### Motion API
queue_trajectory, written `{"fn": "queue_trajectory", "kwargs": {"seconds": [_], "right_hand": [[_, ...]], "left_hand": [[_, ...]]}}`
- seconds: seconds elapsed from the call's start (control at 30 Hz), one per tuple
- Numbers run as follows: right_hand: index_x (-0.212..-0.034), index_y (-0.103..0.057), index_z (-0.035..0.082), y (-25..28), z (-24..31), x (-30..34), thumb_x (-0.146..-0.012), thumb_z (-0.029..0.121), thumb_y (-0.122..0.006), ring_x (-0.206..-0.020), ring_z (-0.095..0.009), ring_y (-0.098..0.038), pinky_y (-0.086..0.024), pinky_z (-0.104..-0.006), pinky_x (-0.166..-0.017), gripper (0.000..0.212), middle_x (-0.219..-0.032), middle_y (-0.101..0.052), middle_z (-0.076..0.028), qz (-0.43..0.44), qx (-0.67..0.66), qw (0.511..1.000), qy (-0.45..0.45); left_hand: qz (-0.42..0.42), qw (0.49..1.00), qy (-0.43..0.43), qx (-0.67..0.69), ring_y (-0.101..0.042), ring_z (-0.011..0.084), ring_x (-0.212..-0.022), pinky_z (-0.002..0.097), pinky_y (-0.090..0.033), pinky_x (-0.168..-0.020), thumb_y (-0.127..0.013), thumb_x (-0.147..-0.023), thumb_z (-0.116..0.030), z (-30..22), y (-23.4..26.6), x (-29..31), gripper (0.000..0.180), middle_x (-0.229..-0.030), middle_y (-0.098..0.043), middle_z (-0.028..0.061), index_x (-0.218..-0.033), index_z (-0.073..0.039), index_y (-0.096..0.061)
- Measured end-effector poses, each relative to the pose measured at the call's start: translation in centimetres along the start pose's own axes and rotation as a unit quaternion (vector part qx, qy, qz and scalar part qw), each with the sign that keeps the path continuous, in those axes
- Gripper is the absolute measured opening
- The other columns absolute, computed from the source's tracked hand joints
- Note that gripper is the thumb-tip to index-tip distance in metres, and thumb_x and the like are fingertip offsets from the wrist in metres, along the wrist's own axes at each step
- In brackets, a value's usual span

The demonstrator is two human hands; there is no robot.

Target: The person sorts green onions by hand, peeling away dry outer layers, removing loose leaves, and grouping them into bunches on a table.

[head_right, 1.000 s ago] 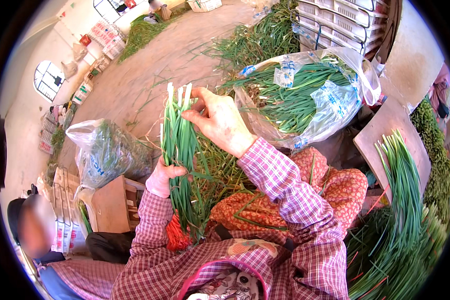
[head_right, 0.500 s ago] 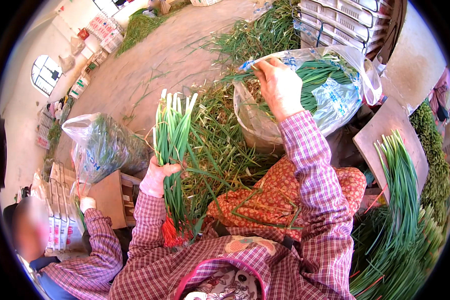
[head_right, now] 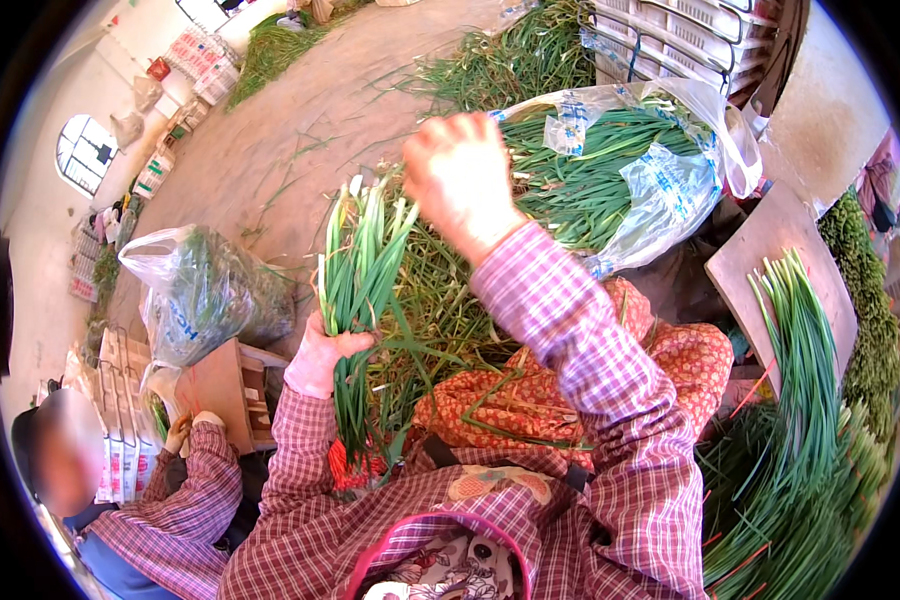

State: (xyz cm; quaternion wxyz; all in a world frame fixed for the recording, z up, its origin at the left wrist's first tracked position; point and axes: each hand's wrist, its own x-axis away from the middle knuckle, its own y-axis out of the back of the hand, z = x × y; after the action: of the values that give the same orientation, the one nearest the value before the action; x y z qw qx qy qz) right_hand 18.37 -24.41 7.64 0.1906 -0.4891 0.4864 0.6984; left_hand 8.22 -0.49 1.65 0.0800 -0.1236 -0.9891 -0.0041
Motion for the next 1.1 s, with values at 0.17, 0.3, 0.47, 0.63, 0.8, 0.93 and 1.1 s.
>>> {"fn": "queue_trajectory", "kwargs": {"seconds": [0.17,0.3,0.47,0.63,0.8,0.93,1.1], "right_hand": [[-0.087,-0.064,0.012,3.0,-9.1,1.0,-0.08,0.034,-0.063,-0.073,-0.022,-0.06,-0.047,-0.0394,-0.067,0.024,-0.083,-0.062,-0.008,0.041,0.156,0.982,-0.102],[-0.11,-0.056,0.001,2.4,-2.0,2.6,-0.079,0.05,-0.06,-0.084,-0.026,-0.061,-0.048,-0.0406,-0.073,0.058,-0.093,-0.062,-0.015,0.164,-0.135,0.961,-0.175],[-0.095,-0.063,-0.002,0.7,2.8,3.2,-0.085,0.043,-0.054,-0.076,-0.021,-0.059,-0.046,-0.0319,-0.072,0.047,-0.082,-0.064,-0.015,0.242,-0.509,0.781,-0.268],[-0.091,-0.062,0.001,-0.4,4.5,3.0,-0.089,0.027,-0.05,-0.076,-0.013,-0.055,-0.044,-0.0257,-0.07,0.029,-0.081,-0.062,-0.004,0.093,-0.567,0.728,-0.374],[-0.097,-0.055,0.004,0.7,1.5,1.8,-0.092,0.027,-0.049,-0.077,-0.011,-0.058,-0.046,-0.0247,-0.068,0.024,-0.083,-0.059,-0.003,0.028,-0.669,0.606,-0.43],[-0.095,-0.052,0.007,2.0,0.7,0.3,-0.093,0.032,-0.045,-0.07,-0.014,-0.062,-0.051,-0.028,-0.064,0.027,-0.083,-0.061,-0.006,0.028,-0.654,0.631,-0.415],[-0.096,-0.052,0.005,6.7,-8.7,-1.5,-0.09,0.044,-0.048,-0.063,-0.018,-0.06,-0.049,-0.0315,-0.058,0.04,-0.072,-0.057,-0.005,-0.152,-0.564,0.734,-0.346]], "left_hand": [[0.015,0.996,-0.014,0.085,-0.061,0.014,-0.079,0.0271,-0.05,-0.073,-0.077,-0.062,-0.004,2.1,1.6,0.0,0.052,-0.091,-0.064,0.0042,-0.11,-0.002,-0.057],[-0.03,0.997,-0.027,0.065,-0.061,0.014,-0.08,0.0273,-0.05,-0.073,-0.078,-0.061,-0.006,2.0,1.0,0.5,0.053,-0.091,-0.064,0.0043,-0.109,-0.003,-0.057],[0.029,0.991,-0.019,0.127,-0.062,0.0173,-0.08,0.0301,-0.052,-0.071,-0.079,-0.063,-0.017,1.5,-1.4,-0.1,0.056,-0.092,-0.064,0.0063,-0.112,-0.003,-0.055],[0.032,0.969,0.01,0.244,-0.061,0.0216,-0.089,0.0356,-0.052,-0.077,-0.081,-0.061,-0.034,1.5,-2.4,0.2,0.079,-0.103,-0.06,0.0099,-0.123,-0.002,-0.046],[0.098,0.936,0.033,0.337,-0.059,0.028,-0.099,0.0411,-0.051,-0.085,-0.078,-0.063,-0.024,3.8,-2.1,-1.3,0.078,-0.116,-0.057,0.0169,-0.126,0.002,-0.041],[0.142,0.933,0.029,0.328,-0.06,0.0279,-0.098,0.0374,-0.052,-0.083,-0.079,-0.061,-0.035,5.7,-1.4,-2.8,0.079,-0.114,-0.058,0.0163,-0.124,0.002,-0.046],[0.124,0.931,0.018,0.341,-0.06,0.0296,-0.096,0.0414,-0.049,-0.087,-0.078,-0.061,-0.04,4.4,-1.8,-2.8,0.079,-0.11,-0.059,0.0174,-0.121,0.002,-0.048]]}}
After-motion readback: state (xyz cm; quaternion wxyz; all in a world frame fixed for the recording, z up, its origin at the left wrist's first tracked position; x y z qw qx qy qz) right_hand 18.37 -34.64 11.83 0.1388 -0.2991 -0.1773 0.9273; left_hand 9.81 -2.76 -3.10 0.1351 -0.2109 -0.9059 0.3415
